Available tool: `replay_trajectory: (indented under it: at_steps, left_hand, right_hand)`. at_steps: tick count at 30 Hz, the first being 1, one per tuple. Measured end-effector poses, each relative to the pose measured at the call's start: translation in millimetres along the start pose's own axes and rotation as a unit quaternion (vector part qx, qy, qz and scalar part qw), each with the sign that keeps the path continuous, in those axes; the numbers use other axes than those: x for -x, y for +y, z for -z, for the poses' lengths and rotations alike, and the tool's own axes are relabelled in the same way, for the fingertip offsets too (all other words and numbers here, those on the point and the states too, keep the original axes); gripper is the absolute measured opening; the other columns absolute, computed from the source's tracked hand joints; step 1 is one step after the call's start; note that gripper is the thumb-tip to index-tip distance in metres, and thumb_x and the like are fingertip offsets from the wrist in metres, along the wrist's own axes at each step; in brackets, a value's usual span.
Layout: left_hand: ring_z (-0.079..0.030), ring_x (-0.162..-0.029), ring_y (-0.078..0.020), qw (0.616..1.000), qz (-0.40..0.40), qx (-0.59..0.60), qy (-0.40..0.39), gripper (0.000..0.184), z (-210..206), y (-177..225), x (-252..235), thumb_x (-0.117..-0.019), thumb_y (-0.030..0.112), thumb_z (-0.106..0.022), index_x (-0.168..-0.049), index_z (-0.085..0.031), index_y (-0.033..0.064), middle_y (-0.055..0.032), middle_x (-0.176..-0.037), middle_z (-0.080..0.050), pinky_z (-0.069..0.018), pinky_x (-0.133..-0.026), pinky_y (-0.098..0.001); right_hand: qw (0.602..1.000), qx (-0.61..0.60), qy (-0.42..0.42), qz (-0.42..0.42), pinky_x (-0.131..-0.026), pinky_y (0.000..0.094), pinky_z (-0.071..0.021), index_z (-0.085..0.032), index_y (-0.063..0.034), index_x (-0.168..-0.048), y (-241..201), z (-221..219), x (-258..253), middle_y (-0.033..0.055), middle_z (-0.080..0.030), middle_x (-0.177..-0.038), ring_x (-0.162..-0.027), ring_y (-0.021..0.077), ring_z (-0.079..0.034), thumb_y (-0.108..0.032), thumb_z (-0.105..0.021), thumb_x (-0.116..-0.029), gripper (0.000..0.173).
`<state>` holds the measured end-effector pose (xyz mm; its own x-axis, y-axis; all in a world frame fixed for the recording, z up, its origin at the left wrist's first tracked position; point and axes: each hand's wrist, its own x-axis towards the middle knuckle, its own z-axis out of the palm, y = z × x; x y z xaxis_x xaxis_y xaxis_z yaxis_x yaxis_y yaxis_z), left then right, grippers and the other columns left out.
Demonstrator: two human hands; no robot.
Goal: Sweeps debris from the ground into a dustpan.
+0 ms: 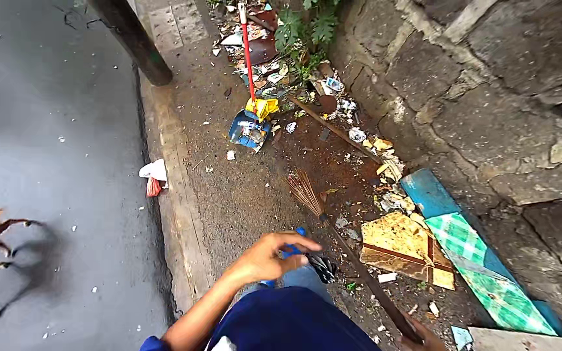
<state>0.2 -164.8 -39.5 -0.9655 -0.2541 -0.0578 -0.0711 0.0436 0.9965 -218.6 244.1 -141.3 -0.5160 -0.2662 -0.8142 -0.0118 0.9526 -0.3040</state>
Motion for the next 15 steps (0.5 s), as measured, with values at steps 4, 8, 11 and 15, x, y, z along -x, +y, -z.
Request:
replay_trajectory:
  at_steps: [4, 8, 11, 15]
  left_hand:
    - [-0.069, -0.111, -0.0115, 0.995, 0.016, -0.036, 0.096, 0.03, 68.0, -13.7, -26.9, -0.0968, 0.012, -0.062, -0.122, -0.069, -0.001, -0.0086, -0.125, -0.071, -0.0583, -0.094, -0.0306]
    - [-0.07, -0.11, -0.0131, 0.977, 0.072, -0.032, 0.199, 0.033, 132.3, -15.7, -52.6, -0.0951, 0.011, -0.061, -0.124, -0.066, -0.0019, -0.0074, -0.124, -0.072, -0.0587, -0.094, -0.0321]
    - [-0.071, -0.107, -0.0137, 0.961, 0.082, -0.027, 0.261, 0.032, 181.4, -19.1, -68.4, -0.0942, 0.011, -0.061, -0.123, -0.066, -0.0019, -0.0064, -0.12, -0.073, -0.0598, -0.091, -0.0321]
    - [-0.072, -0.105, -0.0128, 0.944, 0.109, 0.007, 0.311, 0.032, 239.4, -43.2, -81.4, -0.0935, 0.01, -0.059, -0.123, -0.067, 0.0008, -0.004, -0.119, -0.074, -0.0606, -0.089, -0.0307]
  right_hand:
    - [1.0, -0.016, 0.012, 0.012, -0.084, 0.0605, -0.0526, -0.044, -0.0126, -0.158, -79.3, 4.6, -82.9, 0.031, -0.066, -0.125, -0.096, 0.0422, -0.067, -0.004, -0.07, -0.095, 0.068]
    - [0.998, -0.068, 0.002, 0.007, -0.084, 0.0584, -0.0523, -0.046, -0.0137, -0.156, -162.9, 18.0, -158.0, 0.0302, -0.065, -0.127, -0.098, 0.042, -0.066, -0.005, -0.071, -0.0961, 0.066]
    - [0.997, -0.076, 0.003, 0.002, -0.082, 0.0569, -0.0511, -0.046, -0.0151, -0.157, -231.4, 45.6, -189.6, 0.0296, -0.065, -0.125, -0.096, 0.0397, -0.065, -0.006, -0.07, -0.0973, 0.065]
    - [0.997, -0.055, 0.042, -0.021, -0.069, 0.0512, -0.0521, -0.04, -0.0208, -0.16, -315.8, 87.8, -223.6, 0.0266, -0.065, -0.114, -0.078, 0.033, -0.062, -0.012, -0.067, -0.1012, 0.065]
